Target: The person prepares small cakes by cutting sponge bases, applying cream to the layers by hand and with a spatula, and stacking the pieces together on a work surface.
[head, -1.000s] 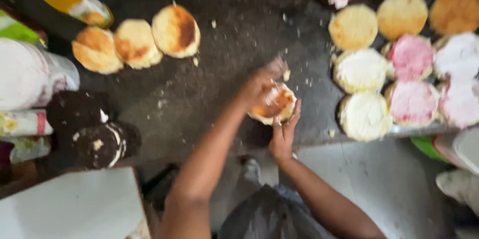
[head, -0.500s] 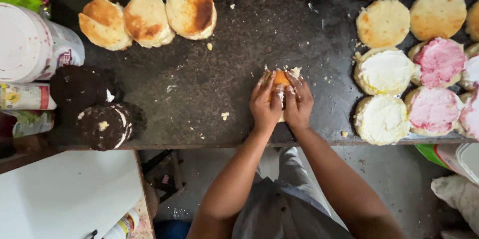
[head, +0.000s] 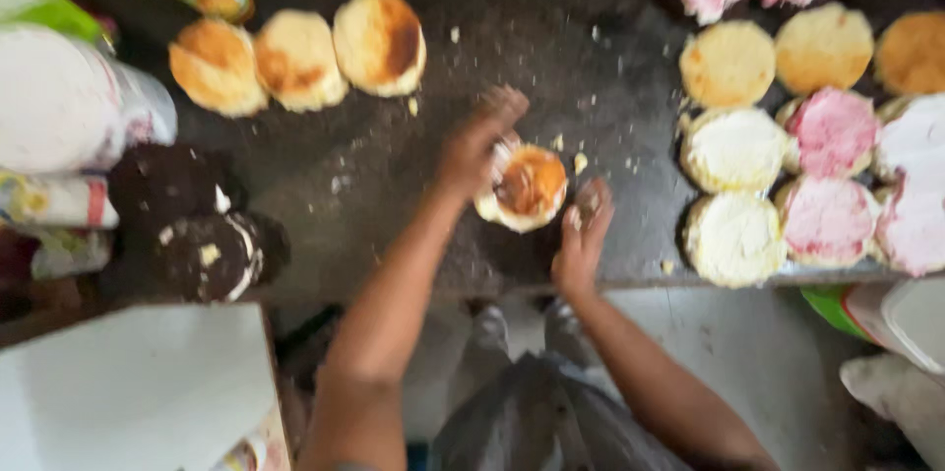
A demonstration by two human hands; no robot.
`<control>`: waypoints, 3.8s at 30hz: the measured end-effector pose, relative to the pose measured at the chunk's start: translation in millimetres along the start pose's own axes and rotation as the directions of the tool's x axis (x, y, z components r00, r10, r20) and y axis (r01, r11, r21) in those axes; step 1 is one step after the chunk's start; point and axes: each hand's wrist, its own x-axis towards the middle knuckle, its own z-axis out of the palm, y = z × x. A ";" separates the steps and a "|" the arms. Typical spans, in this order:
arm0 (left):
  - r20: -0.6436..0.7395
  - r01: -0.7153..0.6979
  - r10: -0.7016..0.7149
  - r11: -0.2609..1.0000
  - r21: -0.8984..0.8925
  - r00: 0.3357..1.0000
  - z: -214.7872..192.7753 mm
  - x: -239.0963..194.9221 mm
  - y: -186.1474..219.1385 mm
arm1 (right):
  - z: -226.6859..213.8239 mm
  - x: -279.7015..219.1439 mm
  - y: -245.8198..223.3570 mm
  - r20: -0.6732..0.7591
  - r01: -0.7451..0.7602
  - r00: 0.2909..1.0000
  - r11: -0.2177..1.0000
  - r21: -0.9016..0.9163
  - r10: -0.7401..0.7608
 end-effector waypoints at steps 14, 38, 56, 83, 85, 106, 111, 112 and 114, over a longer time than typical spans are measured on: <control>-0.524 0.240 -0.213 0.971 -0.017 0.824 75.4 -55.9 47.6 | 32.6 46.5 -10.2 0.302 0.296 0.937 0.852 -0.431 -0.173; -0.457 0.289 -0.414 0.902 -0.319 0.787 49.0 -75.1 42.2 | 36.2 19.5 13.4 0.238 0.082 0.971 0.933 -0.351 0.004; -0.005 0.329 -0.519 0.549 -0.768 0.855 36.8 -68.7 -6.8 | 45.9 39.5 -60.8 0.800 0.722 0.591 0.373 -0.582 0.104; -0.691 0.393 -0.355 0.913 -0.110 0.629 70.5 -80.6 40.0 | 67.0 28.3 11.0 0.257 0.188 0.964 0.852 -0.488 -0.066; -0.678 0.387 -0.350 0.916 -0.104 0.647 66.2 -80.5 40.5 | 70.5 28.5 13.7 0.211 0.188 0.974 0.828 -0.528 -0.087; -0.669 0.267 -0.442 0.896 -0.354 0.597 39.4 -86.8 20.0 | 75.1 35.5 46.1 0.388 -0.094 0.913 0.990 -0.101 0.126; -0.618 0.190 -0.399 0.907 -0.377 0.677 10.7 -106.3 17.3 | 68.6 29.5 23.6 0.410 -0.008 0.909 0.985 -0.171 0.079; -0.627 0.164 -0.458 0.868 -0.469 0.630 3.9 -119.3 19.9 | 62.9 30.7 16.7 0.421 0.034 0.906 0.982 -0.184 0.047; -0.619 0.141 -0.539 0.807 -0.573 0.572 -9.5 -148.6 23.5 | 44.6 22.5 0.0 0.343 -0.145 0.911 0.956 -0.254 0.229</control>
